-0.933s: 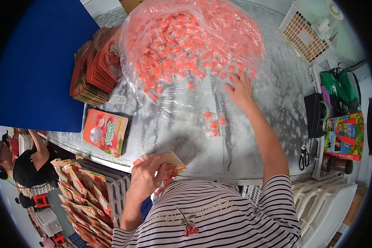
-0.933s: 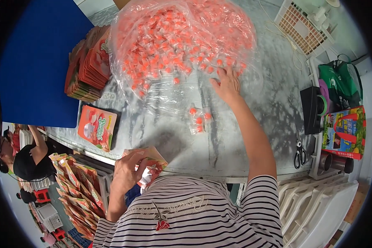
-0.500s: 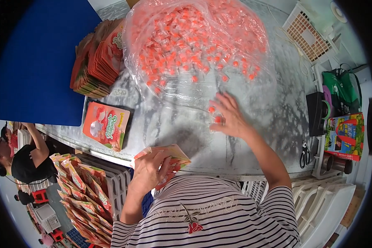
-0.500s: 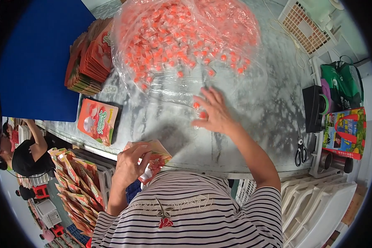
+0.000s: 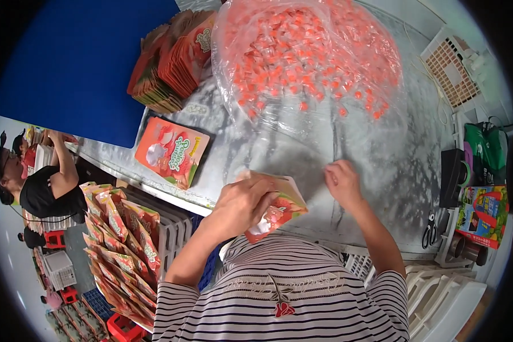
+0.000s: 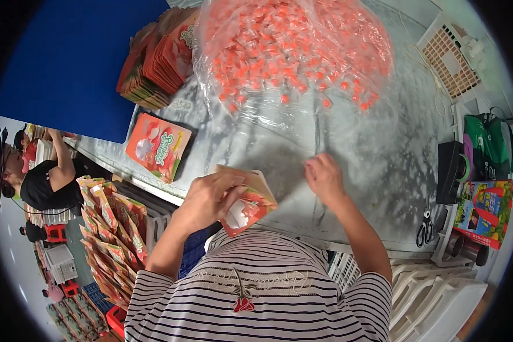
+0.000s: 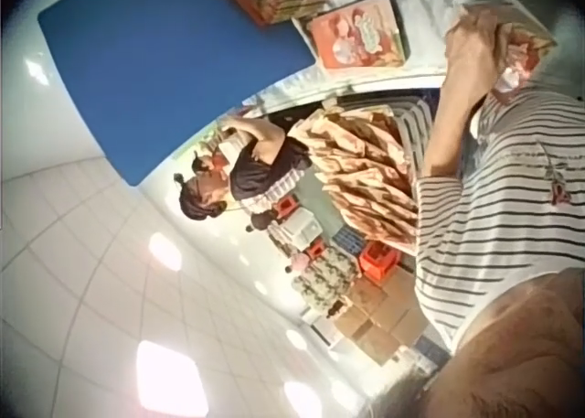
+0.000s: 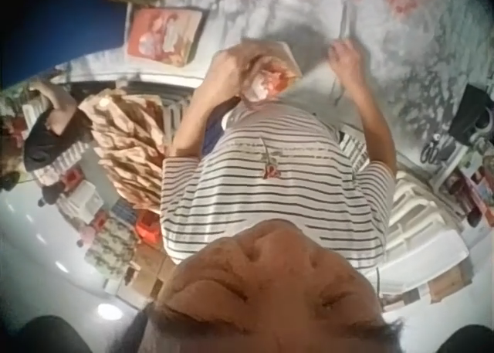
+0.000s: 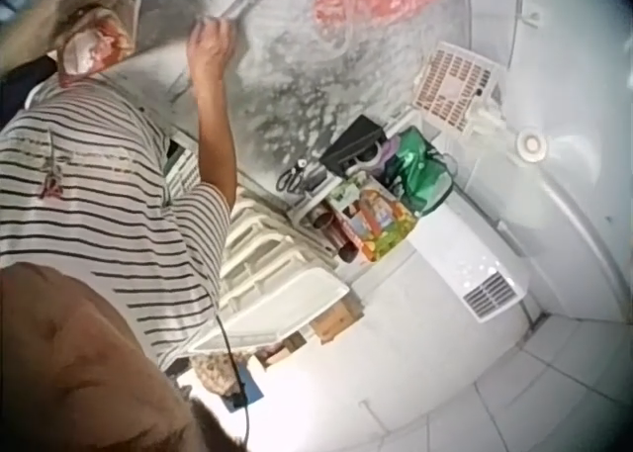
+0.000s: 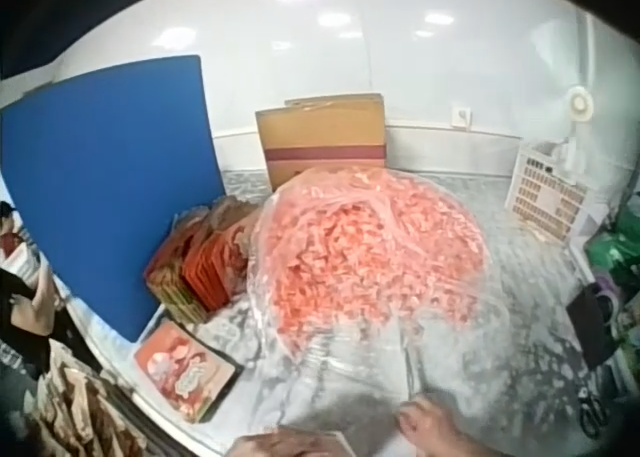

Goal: Manually filling and sealing bags with small candy pieces at a workbench.

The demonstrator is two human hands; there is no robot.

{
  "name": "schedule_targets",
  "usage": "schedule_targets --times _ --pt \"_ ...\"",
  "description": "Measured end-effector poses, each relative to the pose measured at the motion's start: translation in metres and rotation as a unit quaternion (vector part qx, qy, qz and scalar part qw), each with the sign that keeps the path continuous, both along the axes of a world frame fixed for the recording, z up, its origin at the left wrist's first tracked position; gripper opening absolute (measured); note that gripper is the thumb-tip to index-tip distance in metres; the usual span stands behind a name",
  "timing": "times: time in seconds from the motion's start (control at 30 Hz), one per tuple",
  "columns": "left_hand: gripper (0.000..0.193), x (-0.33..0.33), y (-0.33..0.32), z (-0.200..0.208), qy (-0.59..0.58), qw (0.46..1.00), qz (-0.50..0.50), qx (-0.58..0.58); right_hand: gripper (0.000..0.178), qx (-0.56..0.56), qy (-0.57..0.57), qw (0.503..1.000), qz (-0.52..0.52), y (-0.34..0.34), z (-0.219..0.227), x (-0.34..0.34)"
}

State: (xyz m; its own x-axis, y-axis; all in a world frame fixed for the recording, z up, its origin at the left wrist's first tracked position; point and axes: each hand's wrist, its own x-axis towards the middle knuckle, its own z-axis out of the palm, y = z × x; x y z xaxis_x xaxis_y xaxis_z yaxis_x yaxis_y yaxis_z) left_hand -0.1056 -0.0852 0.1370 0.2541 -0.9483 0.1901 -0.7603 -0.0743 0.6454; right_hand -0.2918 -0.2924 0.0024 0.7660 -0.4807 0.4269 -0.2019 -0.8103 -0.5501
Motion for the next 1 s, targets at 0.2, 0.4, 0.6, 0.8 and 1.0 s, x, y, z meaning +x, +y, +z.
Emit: schedule_targets --times 0.2,0.4,0.6,0.8,1.0 --pt "0.013 -0.001 -0.008 -0.014 -0.009 0.999 -0.027 0.031 0.01 0.583 0.002 0.813 0.002 0.019 0.107 0.022" --pt "0.015 -0.007 -0.011 -0.014 0.019 0.996 -0.089 0.025 0.016 0.314 0.1 0.937 0.121 0.036 0.113 0.048" --pt "0.016 -0.018 -0.008 -0.024 0.036 0.99 -0.133 0.037 0.023 0.257 0.131 0.955 0.07 0.05 0.118 0.069" --pt "0.014 -0.015 -0.012 -0.022 0.102 0.989 -0.107 0.029 0.022 0.329 -0.003 0.944 0.022 0.068 0.115 0.075" --pt "0.014 -0.014 -0.019 -0.012 0.047 0.991 -0.095 0.086 0.014 0.277 -0.097 0.954 0.054 0.075 0.118 0.067"
